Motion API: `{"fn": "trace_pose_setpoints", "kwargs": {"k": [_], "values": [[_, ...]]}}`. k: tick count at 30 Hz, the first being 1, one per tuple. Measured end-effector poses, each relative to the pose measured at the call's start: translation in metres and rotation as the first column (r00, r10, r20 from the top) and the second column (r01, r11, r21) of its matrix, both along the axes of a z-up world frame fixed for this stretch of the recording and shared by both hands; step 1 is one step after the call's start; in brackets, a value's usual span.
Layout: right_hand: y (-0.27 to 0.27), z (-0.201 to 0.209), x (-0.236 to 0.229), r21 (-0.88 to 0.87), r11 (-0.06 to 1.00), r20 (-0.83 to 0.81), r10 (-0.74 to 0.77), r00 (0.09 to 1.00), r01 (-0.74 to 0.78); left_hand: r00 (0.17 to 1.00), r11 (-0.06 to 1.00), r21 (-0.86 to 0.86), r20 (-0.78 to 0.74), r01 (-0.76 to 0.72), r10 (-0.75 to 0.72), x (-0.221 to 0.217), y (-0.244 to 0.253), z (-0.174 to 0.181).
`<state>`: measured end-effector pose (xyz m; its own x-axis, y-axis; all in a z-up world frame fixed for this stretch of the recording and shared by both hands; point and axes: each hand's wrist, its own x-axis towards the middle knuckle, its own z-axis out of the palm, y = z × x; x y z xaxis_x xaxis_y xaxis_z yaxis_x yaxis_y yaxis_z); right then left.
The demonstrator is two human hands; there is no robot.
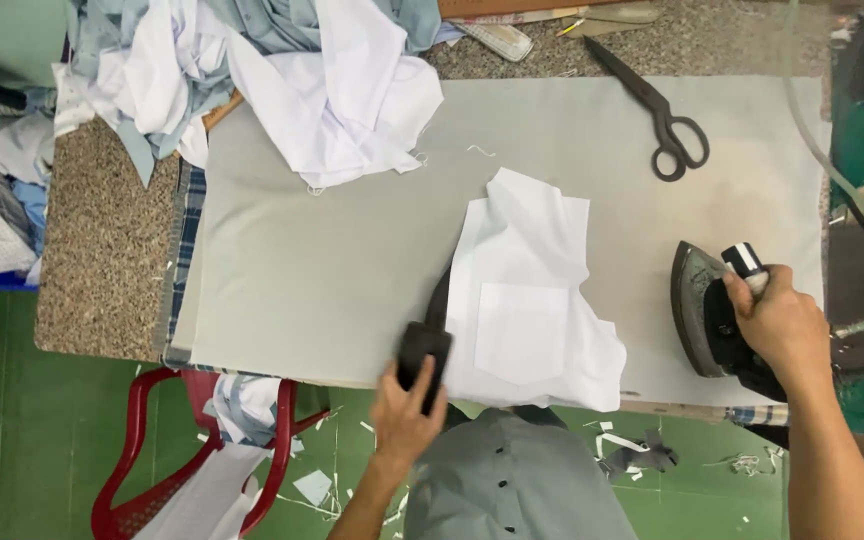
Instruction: The person irons a white garment on a worktable using a steam iron and a black pressing block. They repeatedly smooth the fabric, apply the iron, and use the block to press seams and edges. The person also folds the garment and continues ironing different sections.
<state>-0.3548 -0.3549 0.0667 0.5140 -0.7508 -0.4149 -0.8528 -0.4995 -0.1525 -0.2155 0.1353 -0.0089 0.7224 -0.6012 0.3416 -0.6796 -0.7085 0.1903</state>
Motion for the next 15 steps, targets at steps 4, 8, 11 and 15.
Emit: {"fn": "trace_pose_setpoints", "kwargs": {"k": [4,8,11,15], "values": [[-0.001,-0.008,0.0,-0.05,0.999,0.033,0.011,0.999,-0.01,0.98,0.977,0.111,-0.055,-0.183,0.189,0.092,0.059,-0.012],[-0.001,-0.012,0.005,-0.091,0.996,0.036,0.004,0.999,-0.001,0.951,0.94,0.209,-0.092,-0.271,0.294,0.169,0.069,-0.03],[0.0,-0.01,0.006,-0.1,0.995,0.047,-0.005,0.999,0.01,0.962,0.952,0.138,0.0,-0.272,0.274,0.185,0.026,-0.025],[-0.002,-0.015,0.006,-0.106,0.994,0.044,-0.001,0.999,0.006,0.964,0.971,-0.238,-0.252,0.028,-0.089,0.168,-0.072,-0.017]]}}
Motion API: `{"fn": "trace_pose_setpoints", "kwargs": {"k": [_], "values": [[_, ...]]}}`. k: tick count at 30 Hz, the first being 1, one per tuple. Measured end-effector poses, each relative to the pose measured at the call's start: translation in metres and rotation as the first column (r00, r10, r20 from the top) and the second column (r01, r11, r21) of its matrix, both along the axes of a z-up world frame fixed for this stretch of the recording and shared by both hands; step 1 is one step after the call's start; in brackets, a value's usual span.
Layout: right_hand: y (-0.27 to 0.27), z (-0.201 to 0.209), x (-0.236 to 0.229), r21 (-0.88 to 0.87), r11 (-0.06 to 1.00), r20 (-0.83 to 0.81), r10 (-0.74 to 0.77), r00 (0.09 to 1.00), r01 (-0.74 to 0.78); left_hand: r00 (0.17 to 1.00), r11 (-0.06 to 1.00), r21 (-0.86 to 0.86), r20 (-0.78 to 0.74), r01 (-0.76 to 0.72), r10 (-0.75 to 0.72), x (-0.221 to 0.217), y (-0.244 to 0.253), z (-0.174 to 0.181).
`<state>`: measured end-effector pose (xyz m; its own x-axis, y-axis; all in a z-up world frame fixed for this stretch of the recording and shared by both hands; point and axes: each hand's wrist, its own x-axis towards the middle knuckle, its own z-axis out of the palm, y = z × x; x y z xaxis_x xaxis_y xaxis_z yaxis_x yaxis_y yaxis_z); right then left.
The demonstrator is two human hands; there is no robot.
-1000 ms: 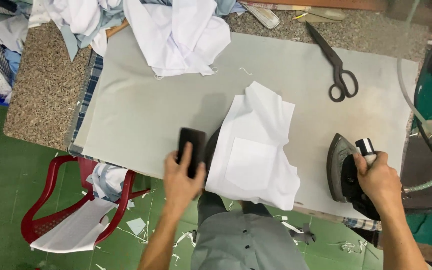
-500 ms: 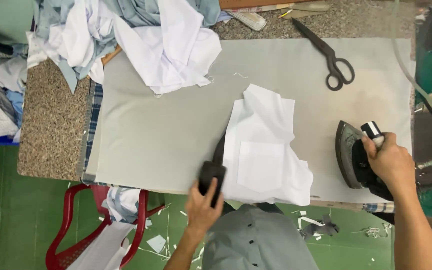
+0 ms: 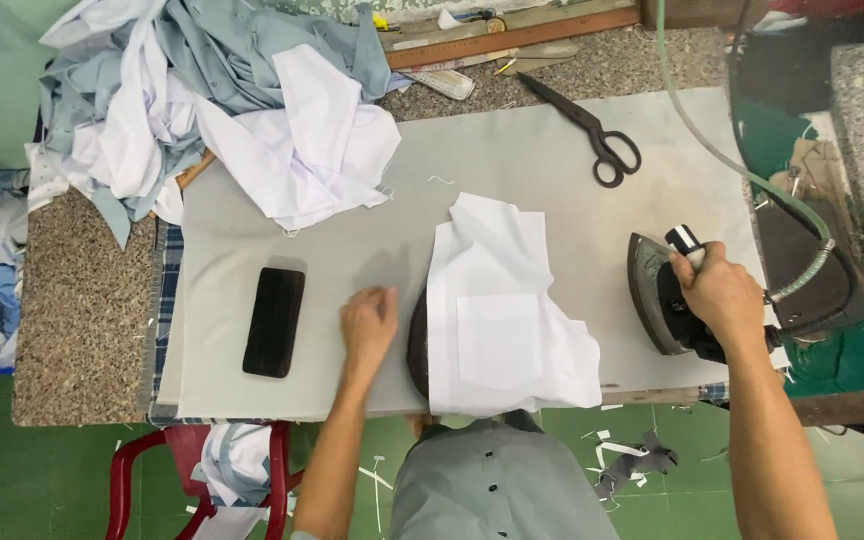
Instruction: The person irons a white garment on a worktable using a steam iron and a black pressing block. They repeatedly smooth the fabric, apply the iron, and use the block to press seams and edges. The person also folds the garment and continues ironing different sections.
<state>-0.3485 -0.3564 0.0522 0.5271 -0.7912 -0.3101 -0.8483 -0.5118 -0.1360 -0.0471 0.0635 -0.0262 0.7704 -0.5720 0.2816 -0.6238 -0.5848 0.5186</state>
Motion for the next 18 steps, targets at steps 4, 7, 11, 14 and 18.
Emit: {"fn": "trace_pose_setpoints", "kwargs": {"k": [4,7,11,14,18], "values": [[0.003,0.006,0.002,0.023,1.0,0.029,-0.013,0.999,0.012,0.664,0.991,-0.021,-0.745,-0.129,0.07,-0.026,-0.064,0.044],[0.001,0.005,0.002,0.011,1.0,0.023,0.002,1.0,-0.002,0.419,0.921,-0.123,-0.907,-0.37,0.047,-0.028,-0.078,0.041],[0.004,0.007,0.003,0.03,0.999,0.02,-0.011,1.0,0.01,0.422,0.783,-0.235,-0.906,-0.576,0.039,-0.022,-0.064,0.016],[0.003,0.008,0.003,0.02,1.0,0.023,0.005,1.0,-0.006,0.477,0.689,-0.347,-0.879,-0.636,-0.001,-0.008,-0.042,0.013],[0.006,0.017,0.008,0.062,0.998,0.002,-0.03,1.0,0.029,0.293,0.764,-0.13,-0.953,-0.632,0.08,-0.008,-0.019,0.03]]}}
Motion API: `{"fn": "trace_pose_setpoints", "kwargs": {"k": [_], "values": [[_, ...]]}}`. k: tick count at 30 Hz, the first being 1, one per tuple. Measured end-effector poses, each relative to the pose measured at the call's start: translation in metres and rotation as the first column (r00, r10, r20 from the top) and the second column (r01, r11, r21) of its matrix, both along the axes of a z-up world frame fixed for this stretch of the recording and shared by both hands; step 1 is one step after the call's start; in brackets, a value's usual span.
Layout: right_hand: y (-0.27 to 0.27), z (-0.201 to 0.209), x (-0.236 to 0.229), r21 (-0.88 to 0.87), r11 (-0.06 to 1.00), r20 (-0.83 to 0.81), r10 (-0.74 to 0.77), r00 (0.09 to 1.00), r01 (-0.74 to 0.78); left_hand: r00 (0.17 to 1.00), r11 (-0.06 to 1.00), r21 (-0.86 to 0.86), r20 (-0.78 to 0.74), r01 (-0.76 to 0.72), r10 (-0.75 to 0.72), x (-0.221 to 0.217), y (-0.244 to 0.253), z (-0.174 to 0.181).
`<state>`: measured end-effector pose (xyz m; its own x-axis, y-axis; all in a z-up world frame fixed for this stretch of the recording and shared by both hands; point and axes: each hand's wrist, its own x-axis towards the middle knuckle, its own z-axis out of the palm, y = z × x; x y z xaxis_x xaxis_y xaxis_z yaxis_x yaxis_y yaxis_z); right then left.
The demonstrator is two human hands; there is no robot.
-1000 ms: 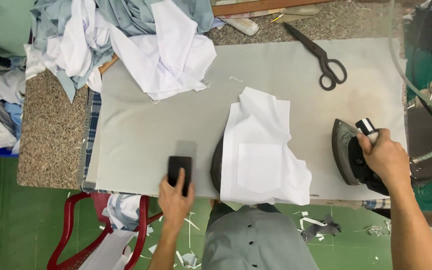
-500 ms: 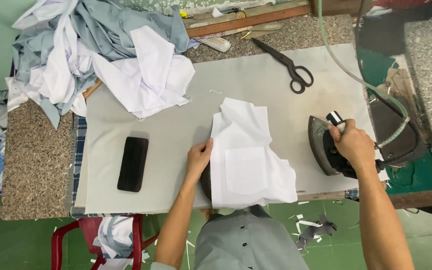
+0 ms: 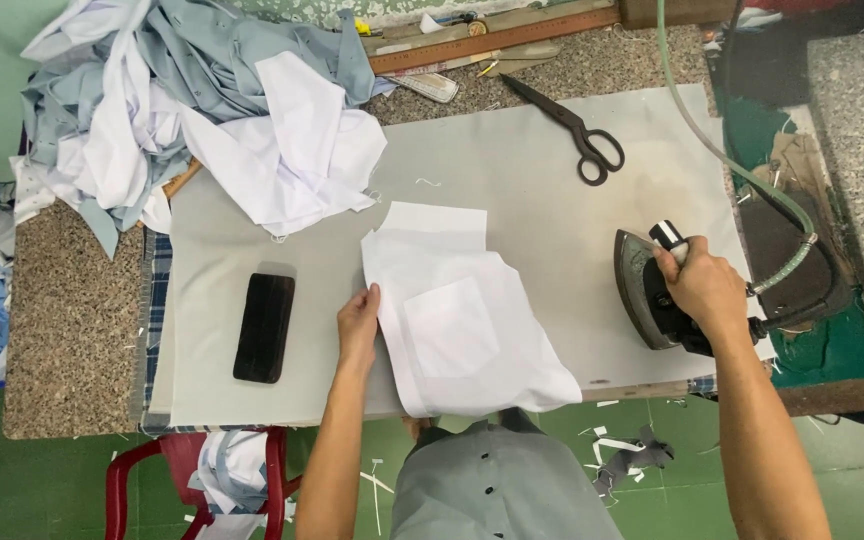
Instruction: The person irons a white garment on a worktable using a steam iron and a black pressing block. They repeatedly smooth the fabric, apply the iron, and use the block to press seams and edges. The person also folds the garment and continues ironing different sections.
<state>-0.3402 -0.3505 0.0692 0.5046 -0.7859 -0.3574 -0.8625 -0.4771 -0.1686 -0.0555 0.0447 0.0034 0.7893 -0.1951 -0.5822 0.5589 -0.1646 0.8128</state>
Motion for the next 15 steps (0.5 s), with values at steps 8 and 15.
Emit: {"fn": "trace_pose_setpoints", "kwargs": {"k": [8,15], "values": [[-0.001,0.0,0.0,0.011,1.0,-0.012,0.0,1.0,0.0,0.962,0.979,0.153,-0.256,0.133,-0.091,-0.118,0.058,0.02],[-0.004,0.003,-0.002,0.118,0.993,0.036,-0.034,0.999,0.03,0.972,0.991,0.102,-0.227,0.089,-0.064,-0.148,0.111,-0.01]]}}
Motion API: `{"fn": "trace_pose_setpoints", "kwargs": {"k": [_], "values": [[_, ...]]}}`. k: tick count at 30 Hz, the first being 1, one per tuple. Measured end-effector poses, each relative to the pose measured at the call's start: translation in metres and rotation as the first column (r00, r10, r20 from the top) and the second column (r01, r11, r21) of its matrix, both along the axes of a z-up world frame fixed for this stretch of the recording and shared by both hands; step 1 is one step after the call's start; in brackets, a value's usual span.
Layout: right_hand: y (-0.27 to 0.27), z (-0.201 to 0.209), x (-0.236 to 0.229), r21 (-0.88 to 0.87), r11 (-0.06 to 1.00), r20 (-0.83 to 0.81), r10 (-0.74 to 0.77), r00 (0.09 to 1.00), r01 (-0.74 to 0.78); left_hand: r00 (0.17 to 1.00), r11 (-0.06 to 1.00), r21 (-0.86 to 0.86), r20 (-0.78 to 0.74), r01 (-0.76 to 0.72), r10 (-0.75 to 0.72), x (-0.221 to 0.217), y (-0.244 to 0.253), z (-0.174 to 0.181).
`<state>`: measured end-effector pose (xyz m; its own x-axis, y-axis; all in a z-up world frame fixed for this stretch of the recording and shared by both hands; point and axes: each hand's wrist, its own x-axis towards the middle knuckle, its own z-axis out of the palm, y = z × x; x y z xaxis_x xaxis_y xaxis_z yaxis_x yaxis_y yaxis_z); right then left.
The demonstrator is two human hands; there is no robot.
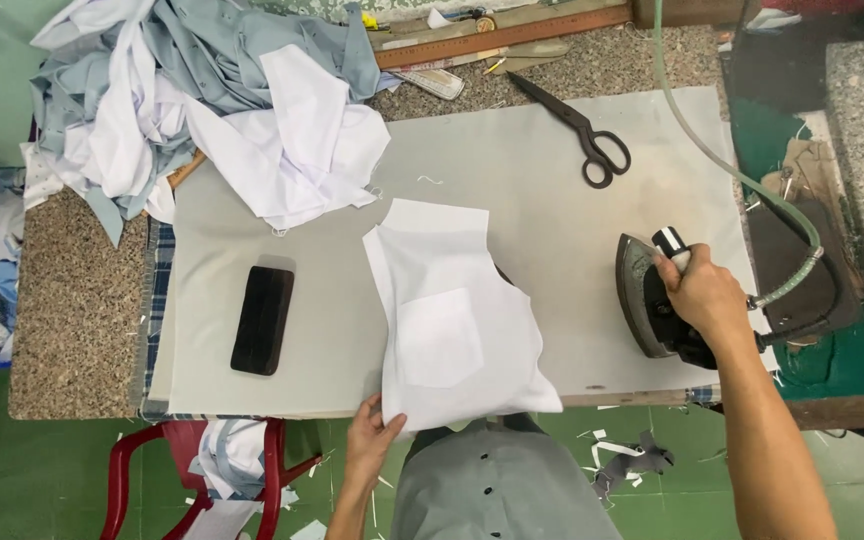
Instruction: The person irons a white garment on a worktable using a steam iron and a black pressing block. They repeatedly smooth the fabric, apply the iron, and use the block to press seams and edges. The person also folds the garment and continues ironing different sections.
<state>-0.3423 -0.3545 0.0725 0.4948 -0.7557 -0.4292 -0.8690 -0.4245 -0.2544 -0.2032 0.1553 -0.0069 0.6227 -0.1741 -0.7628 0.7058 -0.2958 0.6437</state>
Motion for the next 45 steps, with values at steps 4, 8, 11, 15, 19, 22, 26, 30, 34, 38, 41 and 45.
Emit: {"fn": "trace_pose_setpoints", "kwargs": {"k": [4,8,11,15,19,22,26,30,34,38,41,45], "values": [[0.007,0.0,0.003,0.061,0.995,0.0,-0.084,0.996,0.084,0.883,0.906,0.399,0.364,0.138,-0.295,-0.004,0.01,0.002],[0.034,0.015,-0.01,0.051,0.996,0.192,-0.084,0.978,0.075,0.149,0.701,0.691,0.686,0.173,-0.713,-0.009,-0.052,0.029],[0.058,0.007,-0.044,-0.103,0.991,0.163,0.101,0.981,-0.084,-0.077,0.525,0.825,0.55,0.21,-0.832,-0.012,-0.112,0.033],[0.071,-0.04,-0.1,-0.487,0.759,-0.102,0.442,0.891,-0.432,-0.123,0.405,0.896,0.429,0.181,-0.895,-0.034,-0.153,0.006],[0.053,-0.004,-0.073,-0.145,0.867,-0.296,0.421,0.857,-0.476,-0.17,0.447,0.845,0.506,0.294,-0.845,-0.081,-0.15,-0.01],[0.031,0.024,-0.028,0.025,0.947,-0.508,0.289,0.812,-0.321,-0.443,0.318,0.835,0.517,0.448,-0.732,-0.092,-0.128,-0.001],[0.019,0.014,-0.004,0.228,0.967,0.105,-0.136,0.985,0.109,-0.341,0.685,0.654,0.754,0.319,-0.561,0.008,-0.059,0.009],[0.093,0.082,0.018,0.285,0.945,0.14,-0.207,0.968,0.161,-0.049,0.675,0.722,0.677,-0.153,-0.735,0.151,0.01,0.027],[0.187,0.105,0.038,-0.039,0.996,0.108,0.079,0.991,-0.075,0.213,0.594,0.805,0.579,0.007,-0.787,0.219,0.038,0.002],[0.248,0.092,0.082,0.042,0.977,0.072,0.204,0.976,-0.207,0.274,0.586,0.809,0.554,0.046,-0.786,0.226,0.048,-0.008],[0.272,0.082,0.104,0.04,0.965,0.021,0.26,0.965,-0.261,0.268,0.606,0.794,0.574,0.052,-0.774,0.229,0.05,-0.004],[0.276,0.056,0.116,-0.223,0.928,-0.023,0.301,0.953,-0.299,0.24,0.629,0.776,0.603,0.044,-0.761,0.23,0.048,-0.004]]}}
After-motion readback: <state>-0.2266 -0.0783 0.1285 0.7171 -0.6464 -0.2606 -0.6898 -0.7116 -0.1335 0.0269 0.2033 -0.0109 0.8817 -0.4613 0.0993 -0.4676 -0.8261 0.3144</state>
